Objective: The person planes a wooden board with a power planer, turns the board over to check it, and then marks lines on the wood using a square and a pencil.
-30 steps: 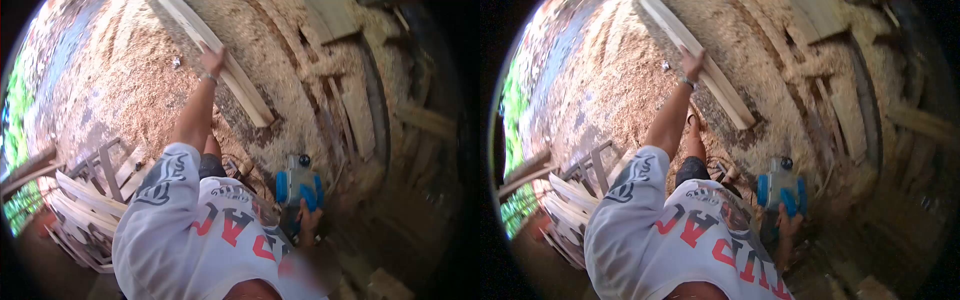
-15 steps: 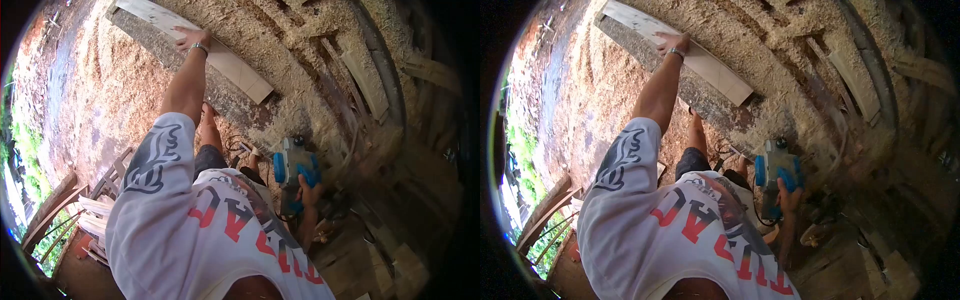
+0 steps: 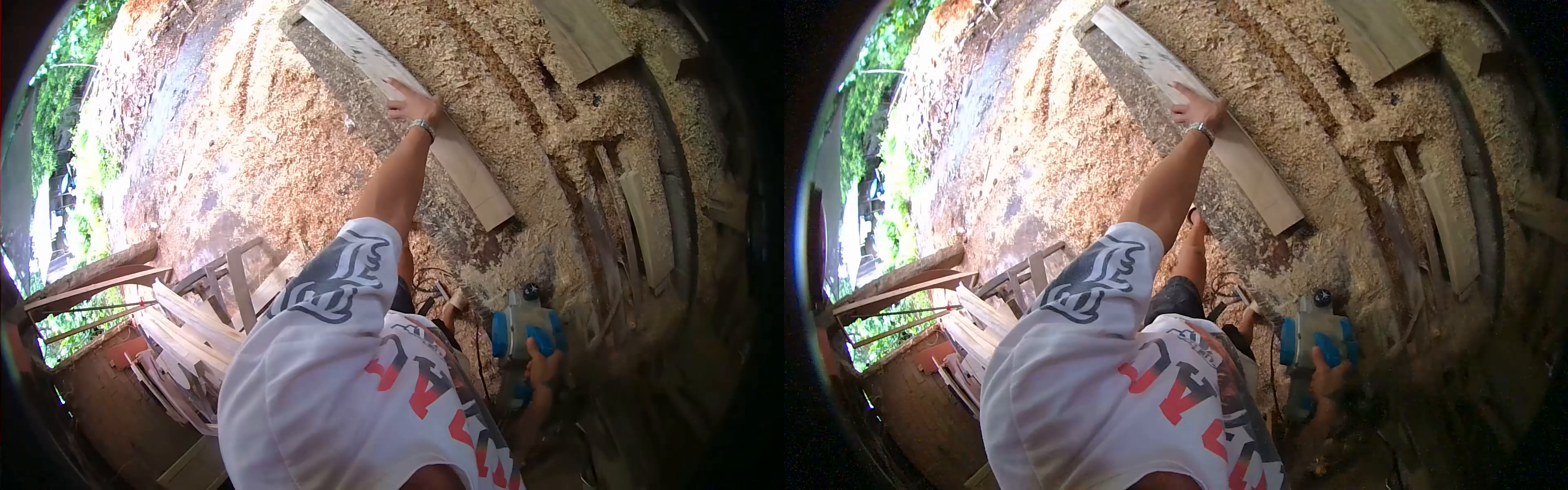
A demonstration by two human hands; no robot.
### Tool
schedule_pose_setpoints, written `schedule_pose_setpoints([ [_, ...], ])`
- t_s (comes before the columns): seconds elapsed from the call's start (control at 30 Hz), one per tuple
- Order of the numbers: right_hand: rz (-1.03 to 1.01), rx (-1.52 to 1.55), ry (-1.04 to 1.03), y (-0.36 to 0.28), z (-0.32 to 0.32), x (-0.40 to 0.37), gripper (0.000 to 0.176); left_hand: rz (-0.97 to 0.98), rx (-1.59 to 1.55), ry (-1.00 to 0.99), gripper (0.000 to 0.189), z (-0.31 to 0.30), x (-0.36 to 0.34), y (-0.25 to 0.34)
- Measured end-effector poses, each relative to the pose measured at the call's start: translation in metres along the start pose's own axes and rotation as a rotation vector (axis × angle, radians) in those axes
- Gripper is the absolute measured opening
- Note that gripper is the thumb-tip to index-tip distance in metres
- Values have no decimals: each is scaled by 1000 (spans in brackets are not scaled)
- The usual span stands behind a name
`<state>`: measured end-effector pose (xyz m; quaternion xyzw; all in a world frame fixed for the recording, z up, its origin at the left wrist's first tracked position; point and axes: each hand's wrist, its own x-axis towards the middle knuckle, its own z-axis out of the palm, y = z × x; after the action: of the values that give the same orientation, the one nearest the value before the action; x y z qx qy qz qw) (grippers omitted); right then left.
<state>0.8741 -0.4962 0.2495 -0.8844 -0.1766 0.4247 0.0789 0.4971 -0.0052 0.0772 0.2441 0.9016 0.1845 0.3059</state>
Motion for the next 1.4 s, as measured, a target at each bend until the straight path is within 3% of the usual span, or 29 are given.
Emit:
schedule_pose_setpoints([
  [0.1,75,91,-29,-57,-5,-39,43,42,-68,-19,143,-1,1,-1],
  [0.2,23,51,-105,-61,-11,-44,44,92,-112,-54,145,-3,6,-16],
  [0.3,46,22,-40,-67,-5,-54,45,130,-142,-105,145,-13,7,-26],
  [0.4,-132,98,-44,-16,1,-27,43,164,-146,-96,146,-14,12,-35],
  [0.47,-5,-110,-18,-1,2,-15,60,193,-151,-67,146,-5,17,-38],
  [0.57,-2,-186,-63,14,-4,-15,67,220,-161,-37,148,2,22,-44],
  [0.63,39,-136,-147,-21,-4,-33,63,225,-179,-36,149,1,22,-45],
  [0.7,-107,-82,-73,1,0,-23,38,199,-170,-135,151,-24,8,-40],
  [0.73,-141,-79,-58,5,-1,-23,33,185,-165,-181,152,-35,4,-41],
  [0.83,-209,-104,-47,1,-3,-32,32,326,-343,-189,147,-32,21,-64],
  [0.93,-420,-81,-35,-15,-1,-51,33,303,-359,-243,143,-47,36,-81],
  [1.0,-555,-51,-37,-29,0,-63,33,278,-389,-226,121,-64,24,-78],
  [1.03,-616,-34,-46,-36,-2,-69,34,290,-560,-454,99,-74,38,-88],
  [1.13,-451,152,-171,-49,-6,-88,39,192,-365,-560,75,-108,33,-98],
  [1.23,-603,150,-215,-53,-2,-84,43,332,-332,-526,73,-91,68,-97],
  [1.27,-469,258,-340,-68,-1,-86,46,359,-416,-362,55,-85,78,-88],
  [1.3,-493,239,-352,-71,5,-78,46,393,-487,-195,40,-80,85,-77],
  [1.33,-520,217,-365,-73,11,-68,45,378,-594,-173,51,-82,88,-68],
  [1.4,-573,160,-386,-87,23,-50,44,545,-457,-122,75,-61,182,-74],
])
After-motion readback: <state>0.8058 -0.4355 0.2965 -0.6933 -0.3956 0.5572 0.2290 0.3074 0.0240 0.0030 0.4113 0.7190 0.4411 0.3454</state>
